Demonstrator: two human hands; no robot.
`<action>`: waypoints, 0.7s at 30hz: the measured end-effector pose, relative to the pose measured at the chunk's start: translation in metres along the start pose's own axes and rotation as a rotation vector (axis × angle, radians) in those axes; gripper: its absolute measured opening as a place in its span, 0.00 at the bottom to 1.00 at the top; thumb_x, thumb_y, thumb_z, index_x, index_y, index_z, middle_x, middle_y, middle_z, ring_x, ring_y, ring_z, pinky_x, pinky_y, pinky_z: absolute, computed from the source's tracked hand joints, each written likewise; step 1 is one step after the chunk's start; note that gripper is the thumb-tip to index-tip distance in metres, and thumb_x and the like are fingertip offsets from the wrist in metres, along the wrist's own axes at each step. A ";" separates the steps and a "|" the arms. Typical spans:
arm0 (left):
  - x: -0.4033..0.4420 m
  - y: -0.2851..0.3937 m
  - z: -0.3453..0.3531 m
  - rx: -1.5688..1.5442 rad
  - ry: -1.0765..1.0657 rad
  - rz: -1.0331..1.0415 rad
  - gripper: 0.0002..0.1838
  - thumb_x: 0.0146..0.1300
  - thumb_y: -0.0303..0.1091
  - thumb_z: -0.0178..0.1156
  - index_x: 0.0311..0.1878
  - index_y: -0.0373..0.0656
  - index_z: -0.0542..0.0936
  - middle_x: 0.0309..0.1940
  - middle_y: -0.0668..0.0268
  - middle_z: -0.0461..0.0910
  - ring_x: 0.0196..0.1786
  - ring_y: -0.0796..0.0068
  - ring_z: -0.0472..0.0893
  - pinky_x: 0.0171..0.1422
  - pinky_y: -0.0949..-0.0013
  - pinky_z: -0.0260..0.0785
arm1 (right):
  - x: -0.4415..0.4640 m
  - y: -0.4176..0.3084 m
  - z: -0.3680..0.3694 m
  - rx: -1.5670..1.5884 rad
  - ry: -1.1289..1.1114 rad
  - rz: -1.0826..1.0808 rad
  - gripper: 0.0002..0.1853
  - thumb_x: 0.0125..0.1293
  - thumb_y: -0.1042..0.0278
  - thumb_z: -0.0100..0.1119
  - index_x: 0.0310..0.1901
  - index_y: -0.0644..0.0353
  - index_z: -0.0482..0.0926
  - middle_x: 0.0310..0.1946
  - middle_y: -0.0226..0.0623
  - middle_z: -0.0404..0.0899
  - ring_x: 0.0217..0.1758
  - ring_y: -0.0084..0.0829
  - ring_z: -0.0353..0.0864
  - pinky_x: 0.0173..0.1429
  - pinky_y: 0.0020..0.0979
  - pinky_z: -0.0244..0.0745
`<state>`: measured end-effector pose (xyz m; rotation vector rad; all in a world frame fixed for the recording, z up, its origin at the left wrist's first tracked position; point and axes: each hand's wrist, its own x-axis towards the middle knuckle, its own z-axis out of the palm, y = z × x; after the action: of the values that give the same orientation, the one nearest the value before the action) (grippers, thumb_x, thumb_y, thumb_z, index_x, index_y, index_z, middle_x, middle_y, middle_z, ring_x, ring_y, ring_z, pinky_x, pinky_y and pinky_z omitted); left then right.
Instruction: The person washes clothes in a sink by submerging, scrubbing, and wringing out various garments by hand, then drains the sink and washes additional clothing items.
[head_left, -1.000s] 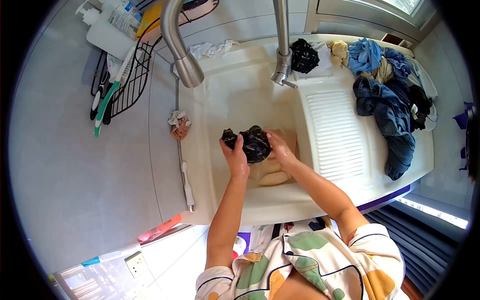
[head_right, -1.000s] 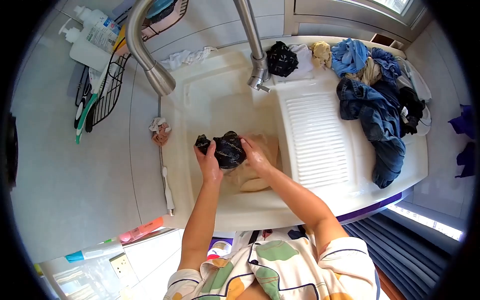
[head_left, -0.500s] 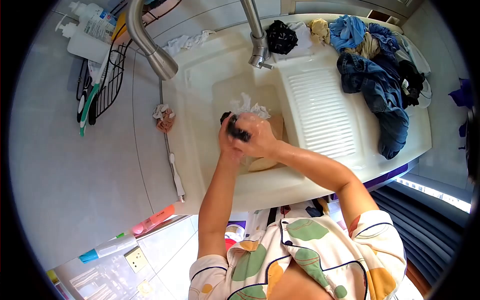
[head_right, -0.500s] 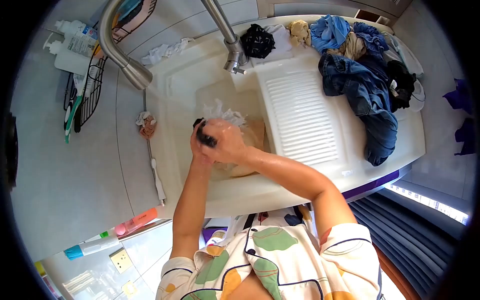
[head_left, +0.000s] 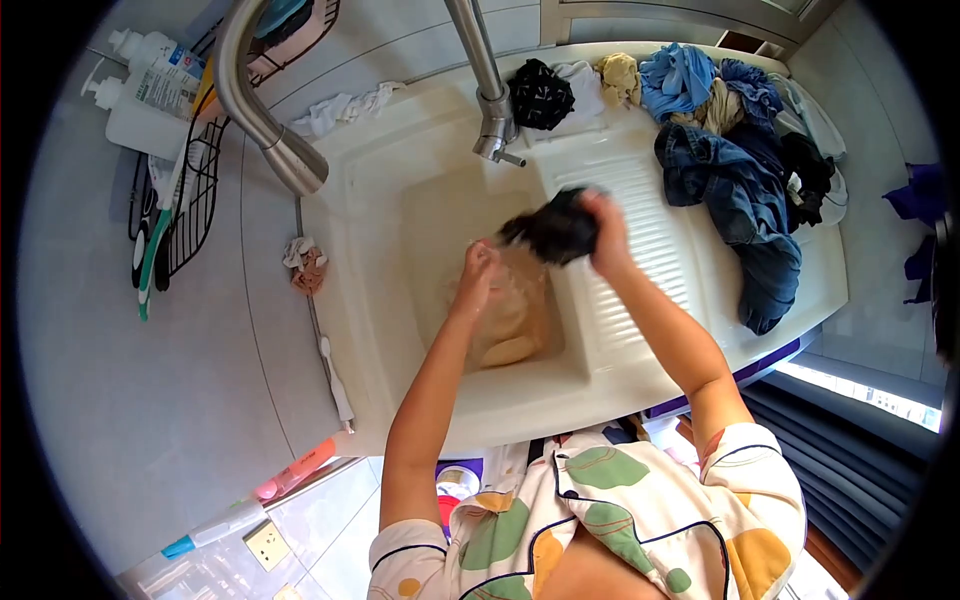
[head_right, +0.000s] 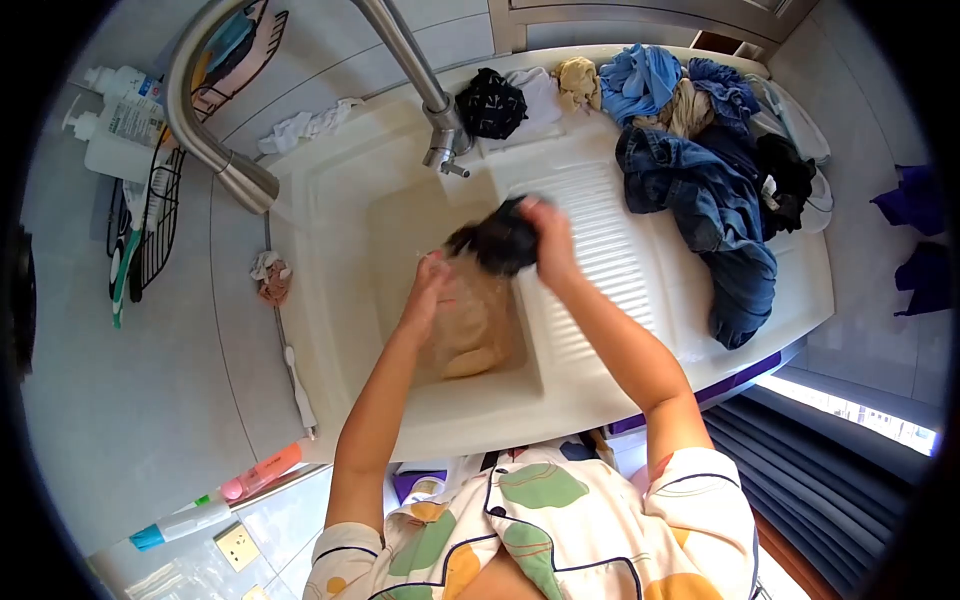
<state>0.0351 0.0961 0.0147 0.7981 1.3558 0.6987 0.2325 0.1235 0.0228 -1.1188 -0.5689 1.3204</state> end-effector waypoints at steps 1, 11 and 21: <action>0.016 -0.025 -0.006 -0.005 -0.004 0.004 0.23 0.56 0.47 0.47 0.52 0.47 0.64 0.50 0.58 0.65 0.52 0.63 0.67 0.53 0.56 0.60 | 0.014 -0.021 0.001 0.281 0.072 -0.064 0.12 0.54 0.59 0.48 0.30 0.60 0.72 0.28 0.30 0.73 0.32 0.22 0.72 0.42 0.24 0.65; 0.024 -0.102 -0.012 1.447 -0.032 -0.040 0.17 0.50 0.41 0.54 0.42 0.43 0.72 0.41 0.57 0.73 0.45 0.64 0.72 0.50 0.52 0.56 | 0.176 -0.074 -0.027 -1.265 0.485 -0.500 0.39 0.47 0.44 0.54 0.52 0.67 0.57 0.48 0.58 0.57 0.56 0.50 0.53 0.58 0.42 0.52; -0.026 -0.027 -0.066 -0.296 -0.119 -0.092 0.19 0.51 0.40 0.53 0.41 0.35 0.72 0.37 0.60 0.75 0.43 0.65 0.74 0.48 0.64 0.65 | -0.023 0.041 0.031 -0.710 -0.394 0.292 0.24 0.53 0.53 0.53 0.48 0.58 0.65 0.45 0.40 0.67 0.44 0.29 0.68 0.47 0.29 0.65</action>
<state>-0.0336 0.0654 0.0044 0.5294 1.1411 0.7466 0.1819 0.1064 0.0047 -1.5627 -1.2704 1.6632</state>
